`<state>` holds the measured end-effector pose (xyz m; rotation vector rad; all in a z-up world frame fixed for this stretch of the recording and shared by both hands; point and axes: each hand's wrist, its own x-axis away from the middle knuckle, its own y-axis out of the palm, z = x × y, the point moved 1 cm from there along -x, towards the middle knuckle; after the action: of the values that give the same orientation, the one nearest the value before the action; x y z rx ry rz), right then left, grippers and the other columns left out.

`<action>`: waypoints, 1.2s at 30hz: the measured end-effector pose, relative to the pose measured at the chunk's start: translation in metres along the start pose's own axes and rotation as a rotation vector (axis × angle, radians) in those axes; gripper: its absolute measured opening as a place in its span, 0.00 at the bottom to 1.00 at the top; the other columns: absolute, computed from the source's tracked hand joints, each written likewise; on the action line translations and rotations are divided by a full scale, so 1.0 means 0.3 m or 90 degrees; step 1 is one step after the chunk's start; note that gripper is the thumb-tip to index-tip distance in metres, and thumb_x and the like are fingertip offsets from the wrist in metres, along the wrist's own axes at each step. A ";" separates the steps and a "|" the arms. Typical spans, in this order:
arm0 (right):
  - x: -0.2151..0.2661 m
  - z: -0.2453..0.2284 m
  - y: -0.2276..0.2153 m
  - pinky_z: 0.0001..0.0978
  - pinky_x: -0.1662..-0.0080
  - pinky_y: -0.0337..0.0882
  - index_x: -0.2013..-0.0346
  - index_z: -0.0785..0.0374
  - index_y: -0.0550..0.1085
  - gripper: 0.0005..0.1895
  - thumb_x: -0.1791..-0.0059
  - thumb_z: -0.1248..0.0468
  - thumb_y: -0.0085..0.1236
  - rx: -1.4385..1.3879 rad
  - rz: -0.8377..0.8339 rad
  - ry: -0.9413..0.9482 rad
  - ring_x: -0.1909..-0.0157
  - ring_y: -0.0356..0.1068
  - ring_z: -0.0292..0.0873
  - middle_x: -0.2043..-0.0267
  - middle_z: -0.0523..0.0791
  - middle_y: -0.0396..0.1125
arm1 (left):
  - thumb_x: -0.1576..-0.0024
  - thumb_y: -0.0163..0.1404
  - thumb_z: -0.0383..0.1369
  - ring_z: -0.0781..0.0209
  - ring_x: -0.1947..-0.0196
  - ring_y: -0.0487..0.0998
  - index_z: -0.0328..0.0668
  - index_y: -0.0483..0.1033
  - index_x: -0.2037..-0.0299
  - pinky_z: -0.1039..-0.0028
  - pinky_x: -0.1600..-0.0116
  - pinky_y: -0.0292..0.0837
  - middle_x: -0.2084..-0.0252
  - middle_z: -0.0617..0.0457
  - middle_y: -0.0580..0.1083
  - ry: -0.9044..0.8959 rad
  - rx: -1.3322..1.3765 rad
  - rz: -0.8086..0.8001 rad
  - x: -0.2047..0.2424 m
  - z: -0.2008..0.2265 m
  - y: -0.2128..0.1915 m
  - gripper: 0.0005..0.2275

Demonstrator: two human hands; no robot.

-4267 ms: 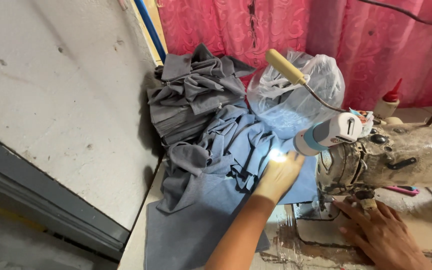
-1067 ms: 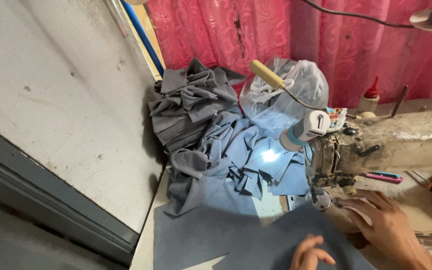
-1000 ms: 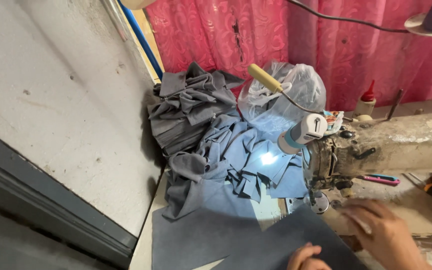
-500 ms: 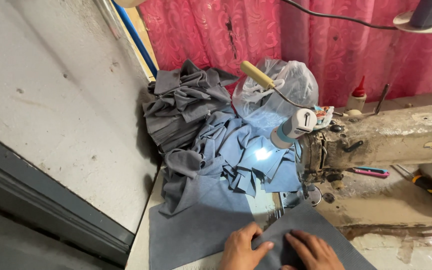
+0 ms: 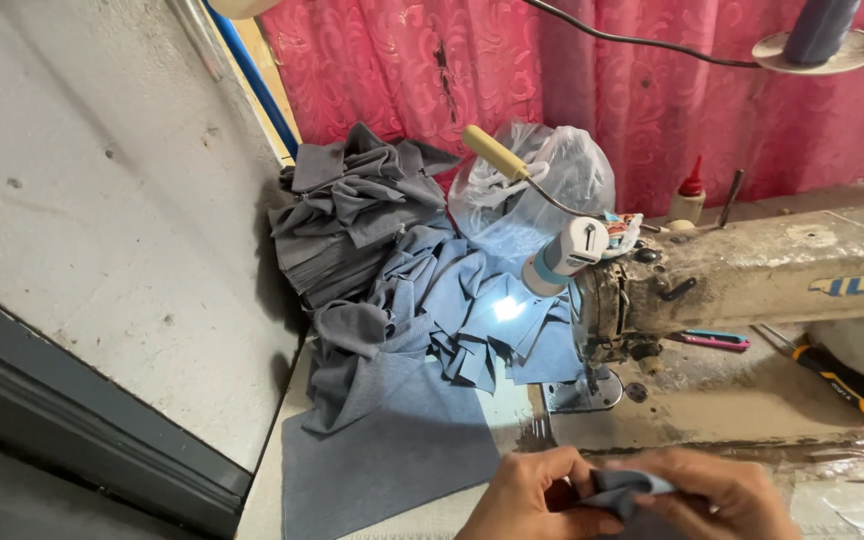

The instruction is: Folding and aligning fabric pieces on a sewing machine table

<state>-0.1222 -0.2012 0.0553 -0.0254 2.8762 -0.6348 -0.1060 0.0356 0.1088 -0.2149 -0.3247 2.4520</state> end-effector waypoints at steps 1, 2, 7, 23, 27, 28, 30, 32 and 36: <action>-0.001 -0.046 -0.047 0.24 0.56 0.83 0.57 0.49 0.91 0.17 0.60 0.63 0.70 -0.030 0.028 -0.208 0.59 0.88 0.35 0.58 0.41 0.89 | 0.46 0.65 0.32 0.76 0.74 0.60 0.47 0.72 0.67 0.81 0.67 0.53 0.75 0.63 0.66 -0.076 0.009 -0.013 -0.002 0.014 0.001 0.11; -0.009 -0.060 -0.071 0.24 0.56 0.83 0.57 0.49 0.91 0.17 0.60 0.63 0.70 -0.029 0.031 -0.209 0.59 0.88 0.35 0.58 0.41 0.89 | 0.46 0.65 0.32 0.76 0.74 0.60 0.47 0.72 0.67 0.81 0.67 0.53 0.75 0.63 0.66 -0.074 0.007 -0.015 -0.011 0.029 0.000 0.11; -0.039 -0.081 -0.160 0.23 0.62 0.73 0.65 0.66 0.89 0.14 0.66 0.73 0.75 -0.072 0.216 -0.053 0.66 0.74 0.35 0.68 0.45 0.83 | 0.45 0.65 0.34 0.66 0.70 0.74 0.44 0.78 0.69 0.72 0.67 0.67 0.69 0.55 0.76 0.170 -0.246 0.085 -0.034 0.133 -0.018 0.08; -0.128 -0.092 -0.233 0.24 0.57 0.66 0.47 0.58 0.82 0.19 0.53 0.69 0.64 0.036 0.248 -0.061 0.62 0.69 0.31 0.68 0.44 0.80 | 0.50 0.66 0.40 0.65 0.84 0.66 0.45 0.79 0.71 0.69 0.72 0.62 0.83 0.57 0.73 0.181 -0.453 0.186 -0.206 0.167 -0.064 0.11; -0.129 -0.068 -0.229 0.22 0.57 0.64 0.46 0.60 0.81 0.18 0.50 0.70 0.60 0.015 0.234 -0.108 0.60 0.66 0.30 0.64 0.41 0.76 | 0.51 0.65 0.46 0.65 0.82 0.70 0.50 0.77 0.76 0.67 0.63 0.66 0.85 0.62 0.69 0.229 -0.501 0.252 -0.187 0.184 -0.057 0.14; -0.128 -0.068 -0.227 0.24 0.56 0.65 0.46 0.61 0.80 0.18 0.50 0.72 0.58 0.003 0.226 -0.103 0.56 0.69 0.31 0.56 0.41 0.78 | 0.52 0.65 0.45 0.65 0.83 0.68 0.50 0.76 0.78 0.66 0.54 0.69 0.87 0.64 0.67 0.283 -0.492 0.267 -0.175 0.197 -0.055 0.14; -0.104 -0.073 -0.227 0.23 0.56 0.65 0.46 0.62 0.81 0.17 0.50 0.70 0.59 -0.022 0.220 -0.090 0.56 0.68 0.31 0.59 0.42 0.77 | 0.52 0.64 0.45 0.63 0.73 0.72 0.49 0.77 0.73 0.65 0.50 0.64 0.80 0.63 0.71 0.317 -0.488 0.231 -0.153 0.201 -0.073 0.12; -0.071 -0.081 -0.227 0.22 0.56 0.64 0.47 0.62 0.82 0.17 0.50 0.69 0.59 -0.049 0.216 -0.077 0.57 0.67 0.32 0.61 0.42 0.75 | 0.52 0.62 0.44 0.60 0.62 0.75 0.48 0.79 0.69 0.64 0.45 0.60 0.74 0.62 0.75 0.351 -0.484 0.195 -0.104 0.250 -0.082 0.11; -0.008 -0.043 -0.206 0.32 0.62 0.63 0.46 0.73 0.82 0.21 0.54 0.74 0.60 -0.261 0.167 0.010 0.61 0.68 0.43 0.62 0.52 0.76 | 0.45 0.61 0.31 0.71 0.73 0.73 0.46 0.77 0.63 0.79 0.68 0.72 0.69 0.58 0.75 -0.001 -0.117 0.086 0.009 0.364 -0.094 0.06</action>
<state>-0.1239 -0.2519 0.0931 0.2925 2.8998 0.0047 -0.1172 0.0394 0.2209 -0.3234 -0.5531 2.5556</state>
